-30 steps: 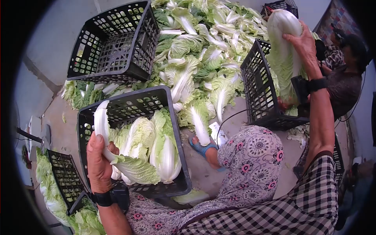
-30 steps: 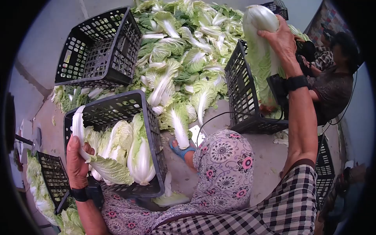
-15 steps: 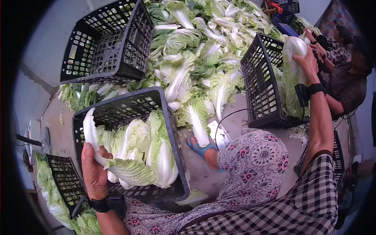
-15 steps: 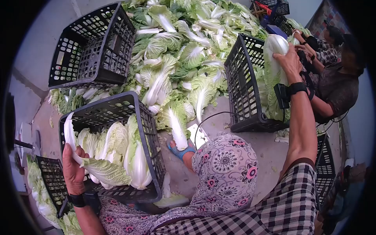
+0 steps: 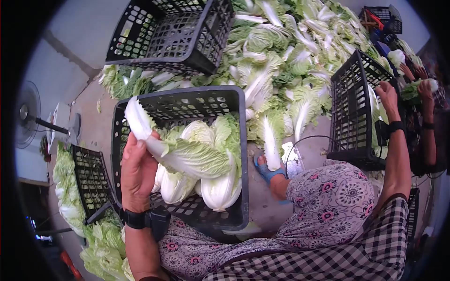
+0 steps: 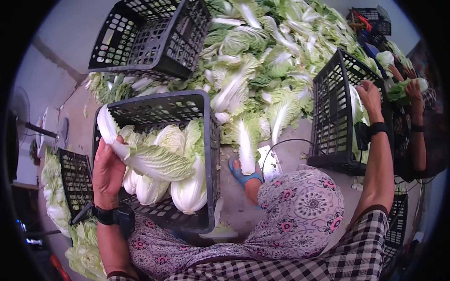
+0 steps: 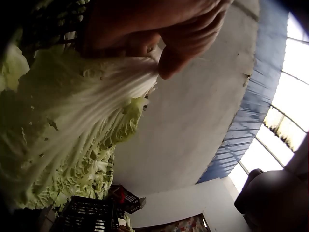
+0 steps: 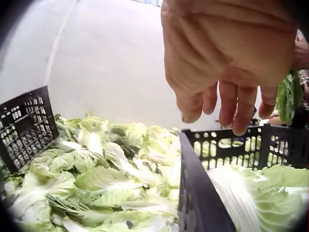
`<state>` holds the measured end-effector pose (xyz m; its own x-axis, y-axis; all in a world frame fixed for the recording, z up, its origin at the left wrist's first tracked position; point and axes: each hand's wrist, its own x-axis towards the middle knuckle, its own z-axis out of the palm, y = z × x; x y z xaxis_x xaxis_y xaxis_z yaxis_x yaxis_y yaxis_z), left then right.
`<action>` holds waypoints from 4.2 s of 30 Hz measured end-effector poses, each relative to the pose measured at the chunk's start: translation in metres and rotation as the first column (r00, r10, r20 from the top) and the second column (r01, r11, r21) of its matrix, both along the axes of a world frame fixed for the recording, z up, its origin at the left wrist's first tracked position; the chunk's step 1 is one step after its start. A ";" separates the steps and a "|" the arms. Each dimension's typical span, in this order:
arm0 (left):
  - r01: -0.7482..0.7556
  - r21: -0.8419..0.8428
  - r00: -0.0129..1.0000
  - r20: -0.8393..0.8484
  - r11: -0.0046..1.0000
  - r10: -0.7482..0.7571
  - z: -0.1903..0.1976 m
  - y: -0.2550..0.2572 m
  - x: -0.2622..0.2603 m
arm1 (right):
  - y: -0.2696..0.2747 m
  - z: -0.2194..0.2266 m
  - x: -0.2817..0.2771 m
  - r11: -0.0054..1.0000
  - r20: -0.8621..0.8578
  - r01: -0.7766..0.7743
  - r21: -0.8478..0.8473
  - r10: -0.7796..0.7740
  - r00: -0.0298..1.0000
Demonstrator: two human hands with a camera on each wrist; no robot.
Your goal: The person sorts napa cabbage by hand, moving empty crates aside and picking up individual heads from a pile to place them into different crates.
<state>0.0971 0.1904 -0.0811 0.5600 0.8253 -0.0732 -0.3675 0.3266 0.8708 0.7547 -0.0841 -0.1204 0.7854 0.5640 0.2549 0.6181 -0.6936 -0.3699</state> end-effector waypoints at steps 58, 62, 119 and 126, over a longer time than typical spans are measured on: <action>0.230 0.136 0.488 -0.873 0.964 0.007 -0.015 -0.021 -0.065 | 0.154 0.207 -0.361 0.256 -0.117 -0.899 0.356 0.966 0.229; 0.040 0.125 0.817 -0.575 0.991 0.040 -0.002 0.011 -0.025 | 0.174 0.211 -0.370 0.165 -0.067 -0.927 0.336 0.986 0.151; 0.577 -0.020 0.677 -0.547 0.816 -0.492 0.032 -0.035 -0.023 | 0.183 0.094 -0.440 -0.241 -0.090 -0.967 -0.079 0.968 -0.234; 0.210 -0.156 0.964 -0.132 0.965 -0.231 0.003 -0.012 -0.051 | 0.201 0.075 -0.413 -0.049 -0.302 -0.891 0.452 0.931 -0.205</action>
